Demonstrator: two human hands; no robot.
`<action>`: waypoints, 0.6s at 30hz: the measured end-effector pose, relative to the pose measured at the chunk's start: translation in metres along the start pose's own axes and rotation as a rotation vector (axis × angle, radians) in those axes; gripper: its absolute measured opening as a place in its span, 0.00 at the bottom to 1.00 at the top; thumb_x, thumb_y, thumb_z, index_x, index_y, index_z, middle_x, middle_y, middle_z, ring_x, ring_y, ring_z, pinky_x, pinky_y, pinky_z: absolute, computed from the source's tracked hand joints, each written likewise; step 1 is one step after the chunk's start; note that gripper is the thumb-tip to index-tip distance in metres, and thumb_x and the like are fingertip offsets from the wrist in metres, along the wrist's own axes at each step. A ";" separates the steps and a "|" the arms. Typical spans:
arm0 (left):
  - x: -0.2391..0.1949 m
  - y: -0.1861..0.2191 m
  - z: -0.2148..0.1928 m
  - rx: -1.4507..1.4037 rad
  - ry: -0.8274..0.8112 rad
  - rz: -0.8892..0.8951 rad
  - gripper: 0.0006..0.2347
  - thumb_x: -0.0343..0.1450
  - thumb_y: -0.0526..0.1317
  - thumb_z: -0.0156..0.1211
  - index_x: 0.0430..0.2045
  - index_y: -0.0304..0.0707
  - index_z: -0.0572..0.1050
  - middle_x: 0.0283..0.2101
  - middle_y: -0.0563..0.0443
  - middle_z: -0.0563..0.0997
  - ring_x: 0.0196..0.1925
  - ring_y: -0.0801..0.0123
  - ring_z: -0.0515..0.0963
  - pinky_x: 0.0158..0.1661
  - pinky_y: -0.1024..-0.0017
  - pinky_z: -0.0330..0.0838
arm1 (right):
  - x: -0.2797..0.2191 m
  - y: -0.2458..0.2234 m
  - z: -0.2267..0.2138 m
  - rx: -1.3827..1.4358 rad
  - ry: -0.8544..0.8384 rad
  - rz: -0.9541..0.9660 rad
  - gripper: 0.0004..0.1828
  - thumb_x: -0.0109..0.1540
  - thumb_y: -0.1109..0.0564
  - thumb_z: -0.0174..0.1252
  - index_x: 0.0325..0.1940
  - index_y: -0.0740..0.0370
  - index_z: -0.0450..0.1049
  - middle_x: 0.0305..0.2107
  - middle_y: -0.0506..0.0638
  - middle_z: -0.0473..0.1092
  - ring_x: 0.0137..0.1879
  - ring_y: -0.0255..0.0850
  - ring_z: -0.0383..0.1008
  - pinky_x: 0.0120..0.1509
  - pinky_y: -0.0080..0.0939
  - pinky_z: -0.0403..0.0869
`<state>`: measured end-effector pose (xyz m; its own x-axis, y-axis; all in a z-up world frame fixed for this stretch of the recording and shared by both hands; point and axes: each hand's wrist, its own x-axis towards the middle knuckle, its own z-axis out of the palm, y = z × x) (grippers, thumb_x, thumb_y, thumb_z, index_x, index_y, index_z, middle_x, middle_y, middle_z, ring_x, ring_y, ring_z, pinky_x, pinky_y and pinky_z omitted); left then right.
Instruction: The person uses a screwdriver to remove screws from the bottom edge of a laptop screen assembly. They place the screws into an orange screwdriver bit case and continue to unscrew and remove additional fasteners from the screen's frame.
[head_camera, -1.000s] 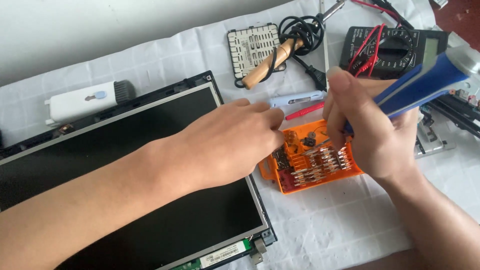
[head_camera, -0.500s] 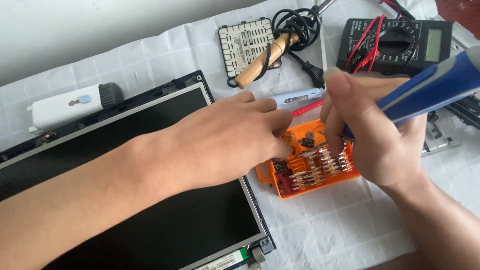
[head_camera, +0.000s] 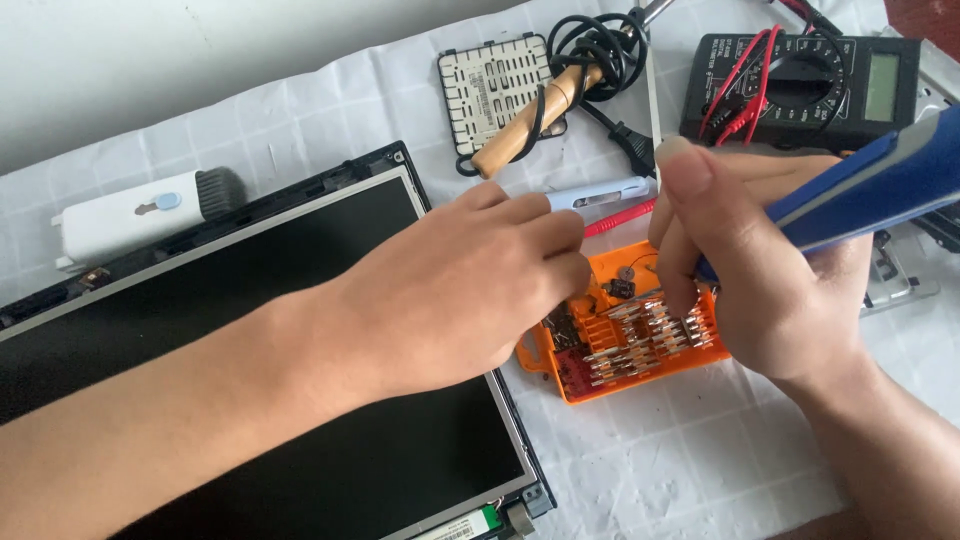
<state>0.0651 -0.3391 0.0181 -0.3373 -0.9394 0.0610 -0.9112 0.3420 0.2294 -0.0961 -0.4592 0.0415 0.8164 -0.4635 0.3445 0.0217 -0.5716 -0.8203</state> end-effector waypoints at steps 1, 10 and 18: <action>0.001 0.001 0.002 0.001 0.000 0.000 0.07 0.71 0.36 0.61 0.41 0.40 0.79 0.39 0.50 0.79 0.40 0.58 0.76 0.43 0.59 0.70 | 0.000 0.000 0.000 0.000 0.000 -0.001 0.37 0.72 0.59 0.37 0.06 0.68 0.59 0.08 0.52 0.59 0.18 0.39 0.59 0.32 0.37 0.58; 0.005 0.010 0.010 0.057 -0.001 -0.084 0.12 0.64 0.42 0.68 0.39 0.41 0.83 0.47 0.46 0.76 0.50 0.57 0.71 0.44 0.57 0.70 | 0.000 -0.001 0.000 -0.002 0.018 0.003 0.38 0.73 0.59 0.38 0.06 0.68 0.59 0.08 0.52 0.59 0.17 0.38 0.58 0.32 0.37 0.58; 0.016 0.020 0.010 -0.072 -0.064 -0.225 0.12 0.64 0.41 0.69 0.37 0.36 0.83 0.44 0.46 0.75 0.48 0.54 0.68 0.38 0.56 0.71 | 0.000 -0.003 0.001 0.000 0.035 -0.001 0.37 0.72 0.60 0.38 0.06 0.68 0.58 0.07 0.53 0.58 0.19 0.39 0.58 0.32 0.38 0.58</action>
<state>0.0394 -0.3468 0.0139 -0.1437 -0.9878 -0.0604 -0.9468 0.1195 0.2989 -0.0956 -0.4571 0.0431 0.7954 -0.4868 0.3610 0.0223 -0.5717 -0.8202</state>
